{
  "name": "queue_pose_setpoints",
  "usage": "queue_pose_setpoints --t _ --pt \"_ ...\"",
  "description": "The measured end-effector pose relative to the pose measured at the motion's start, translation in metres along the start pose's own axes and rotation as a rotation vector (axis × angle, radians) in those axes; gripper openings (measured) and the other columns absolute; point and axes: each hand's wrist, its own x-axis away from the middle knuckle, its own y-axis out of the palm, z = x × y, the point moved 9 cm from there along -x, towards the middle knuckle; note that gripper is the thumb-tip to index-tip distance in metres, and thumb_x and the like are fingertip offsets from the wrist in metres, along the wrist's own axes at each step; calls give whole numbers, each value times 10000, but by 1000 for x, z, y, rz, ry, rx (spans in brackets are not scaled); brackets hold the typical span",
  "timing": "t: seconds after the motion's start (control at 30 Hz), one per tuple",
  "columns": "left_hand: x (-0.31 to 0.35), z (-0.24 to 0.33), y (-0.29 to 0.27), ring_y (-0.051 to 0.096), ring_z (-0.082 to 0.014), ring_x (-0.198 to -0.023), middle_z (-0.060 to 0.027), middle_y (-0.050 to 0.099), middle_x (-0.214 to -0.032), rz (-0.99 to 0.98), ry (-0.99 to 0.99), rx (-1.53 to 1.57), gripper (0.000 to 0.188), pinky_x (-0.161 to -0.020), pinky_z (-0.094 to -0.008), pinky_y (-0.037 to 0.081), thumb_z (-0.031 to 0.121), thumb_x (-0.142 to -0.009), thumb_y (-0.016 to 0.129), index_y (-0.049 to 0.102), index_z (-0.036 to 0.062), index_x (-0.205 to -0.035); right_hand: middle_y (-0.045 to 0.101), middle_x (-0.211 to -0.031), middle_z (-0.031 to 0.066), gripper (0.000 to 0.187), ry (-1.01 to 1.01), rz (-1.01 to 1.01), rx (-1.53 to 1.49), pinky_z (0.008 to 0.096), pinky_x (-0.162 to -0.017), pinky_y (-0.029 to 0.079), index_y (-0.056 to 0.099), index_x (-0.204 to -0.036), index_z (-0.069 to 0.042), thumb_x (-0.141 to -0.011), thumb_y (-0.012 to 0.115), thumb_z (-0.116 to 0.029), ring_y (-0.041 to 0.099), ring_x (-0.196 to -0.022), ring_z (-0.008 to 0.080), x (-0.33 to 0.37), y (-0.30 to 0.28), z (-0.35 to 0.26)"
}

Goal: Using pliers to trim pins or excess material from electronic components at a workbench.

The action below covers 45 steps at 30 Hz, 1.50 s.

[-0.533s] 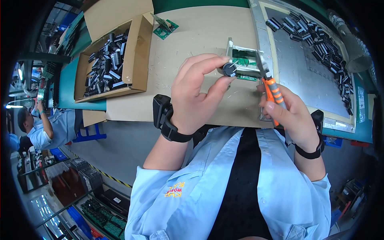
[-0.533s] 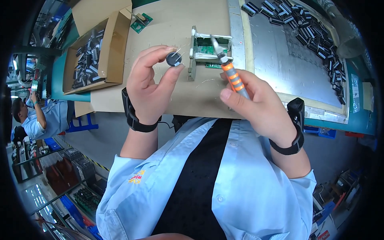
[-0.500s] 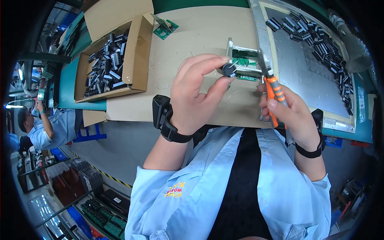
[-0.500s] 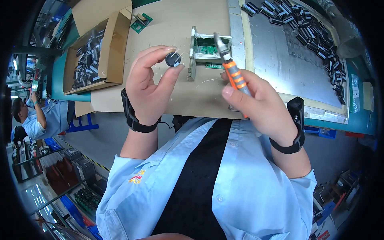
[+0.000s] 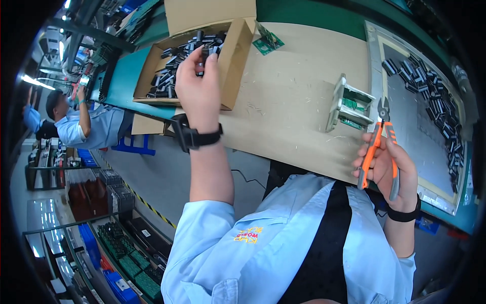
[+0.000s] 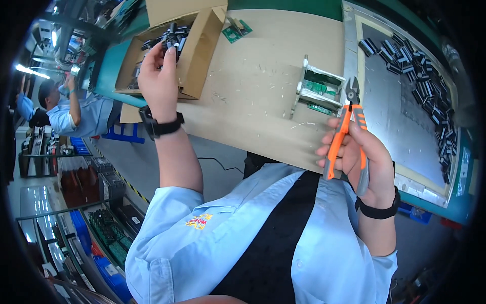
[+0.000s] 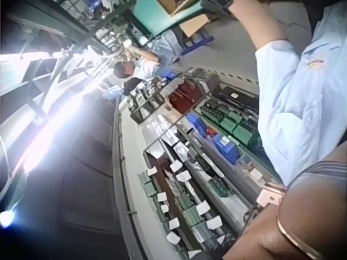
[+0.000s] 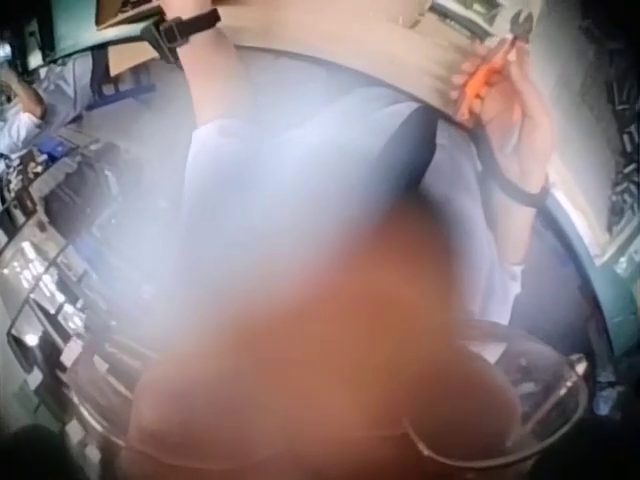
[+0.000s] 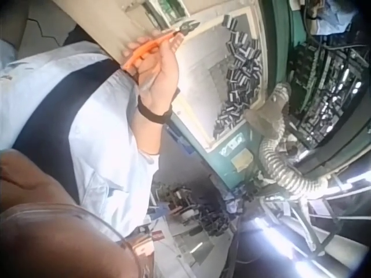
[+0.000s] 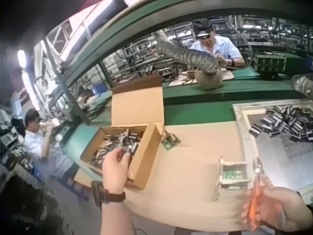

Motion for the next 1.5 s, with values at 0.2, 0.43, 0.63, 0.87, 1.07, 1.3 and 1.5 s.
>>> queue_pose_setpoints --t 0.2,0.43,0.63,0.87,1.07,1.3,1.5 --pt "-17 -30 -20 587 -258 -899 -140 574 -1037 3 111 -584 324 -819 -364 471 140 -794 673 604 -4 -1076 576 -968 151 460 -72 94 14 396 -725 529 451 -1202 41 -931 413 -329 617 -826 263 4 -6 -7" --pt "31 33 18 556 -257 -1008 -149 561 -1097 -85 266 -175 282 -882 -348 441 112 -807 653 595 4 -1062 583 -940 138 433 -6 72 86 374 -724 526 469 -1181 28 -921 460 -318 614 -811 244 7 -8 -7" --pt "93 61 99 518 -280 -1099 -151 548 -1163 -603 210 119 295 -947 -352 399 100 -840 611 569 12 -1119 584 -893 100 368 -73 112 340 311 -684 515 502 -1128 8 -900 537 -279 610 -780 188 18 -22 -40" --pt "138 68 147 441 -318 -1213 -172 467 -1296 -893 271 182 430 -1004 -382 355 172 -883 564 468 28 -1276 577 -840 34 281 -489 671 1352 271 -720 450 529 -1088 -44 -832 604 -131 552 -797 123 0 -105 -172" --pt "143 67 141 433 -340 -1209 -173 437 -1319 -903 364 140 485 -1012 -395 346 196 -877 578 434 33 -1310 621 -937 159 360 -481 769 1743 359 -811 455 528 -1129 -38 -790 615 -120 595 -906 302 -49 -126 -182" --pt "148 75 132 481 -333 -1119 -158 496 -1215 -830 373 86 521 -956 -400 384 169 -806 663 469 18 -1266 638 -929 159 392 -429 794 1661 349 -799 464 555 -1151 -40 -782 637 -141 616 -899 288 -43 -113 -179" --pt "124 91 120 514 -320 -1059 -135 543 -1128 -625 364 163 499 -900 -387 418 152 -757 709 514 17 -1196 569 -855 4 349 -251 266 1144 245 -769 457 552 -1113 -8 -812 650 -157 548 -806 121 -20 -16 -119"
